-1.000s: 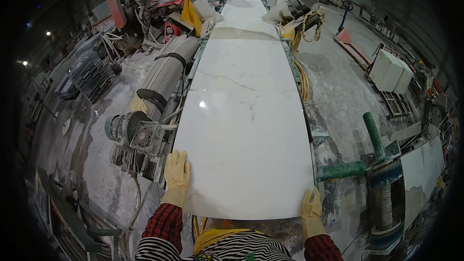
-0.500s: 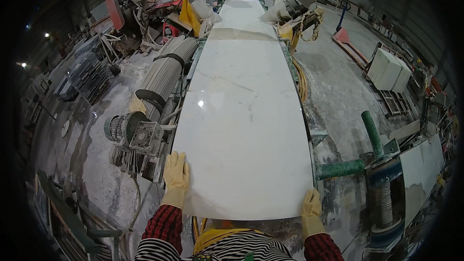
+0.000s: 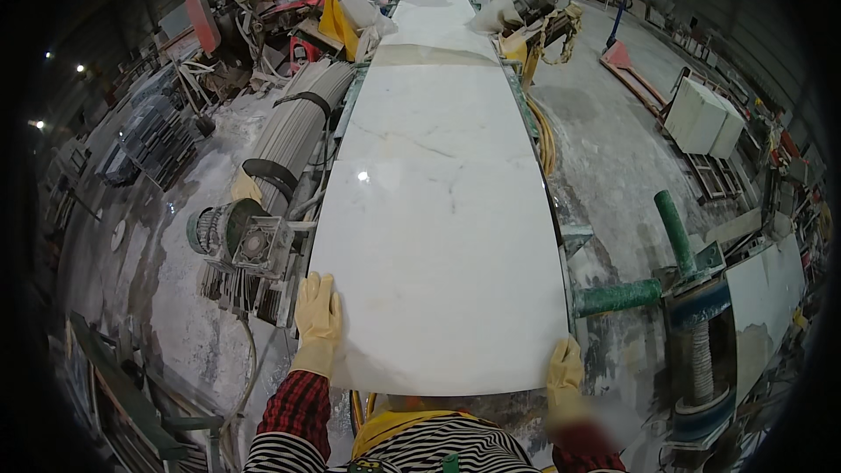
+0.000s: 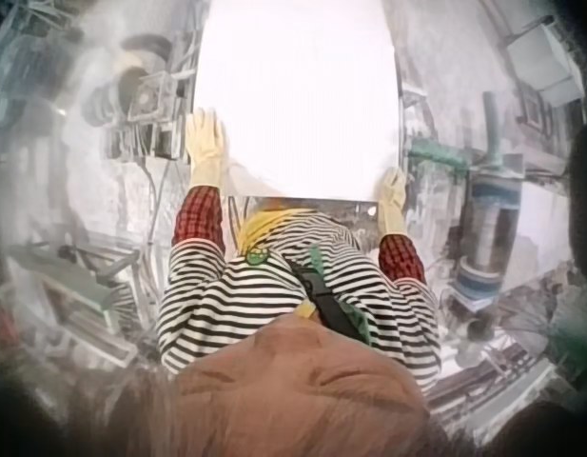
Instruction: The person repeatedly lifts large white stone slabs from a conveyor, turns them over, and places them back onto the conveyor. The person wears gloves and handles the slabs by hand throughout the process.
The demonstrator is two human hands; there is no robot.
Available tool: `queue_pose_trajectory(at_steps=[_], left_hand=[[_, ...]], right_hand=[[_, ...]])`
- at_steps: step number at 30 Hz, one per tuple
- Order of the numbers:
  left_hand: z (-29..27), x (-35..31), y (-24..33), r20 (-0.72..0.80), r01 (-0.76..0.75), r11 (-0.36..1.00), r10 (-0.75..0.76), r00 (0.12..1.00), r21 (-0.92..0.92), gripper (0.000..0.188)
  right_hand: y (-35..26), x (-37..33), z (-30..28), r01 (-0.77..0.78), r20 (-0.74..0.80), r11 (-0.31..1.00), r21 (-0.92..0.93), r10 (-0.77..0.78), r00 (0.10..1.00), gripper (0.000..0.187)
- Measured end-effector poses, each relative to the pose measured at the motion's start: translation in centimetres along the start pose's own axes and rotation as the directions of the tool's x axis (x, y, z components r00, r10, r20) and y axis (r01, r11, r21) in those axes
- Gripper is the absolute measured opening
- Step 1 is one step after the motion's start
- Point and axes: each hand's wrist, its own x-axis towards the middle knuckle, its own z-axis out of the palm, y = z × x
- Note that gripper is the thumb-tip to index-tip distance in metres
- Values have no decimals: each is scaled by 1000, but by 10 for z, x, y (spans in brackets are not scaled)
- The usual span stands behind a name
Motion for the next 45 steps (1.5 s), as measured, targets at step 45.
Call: queue_pose_trajectory(at_steps=[45], left_hand=[[-4,-19,-3,-39,-38,998,36,999,-43,48]], right_hand=[[7,-18,2,-31,-13,996,82,32,999,53]])
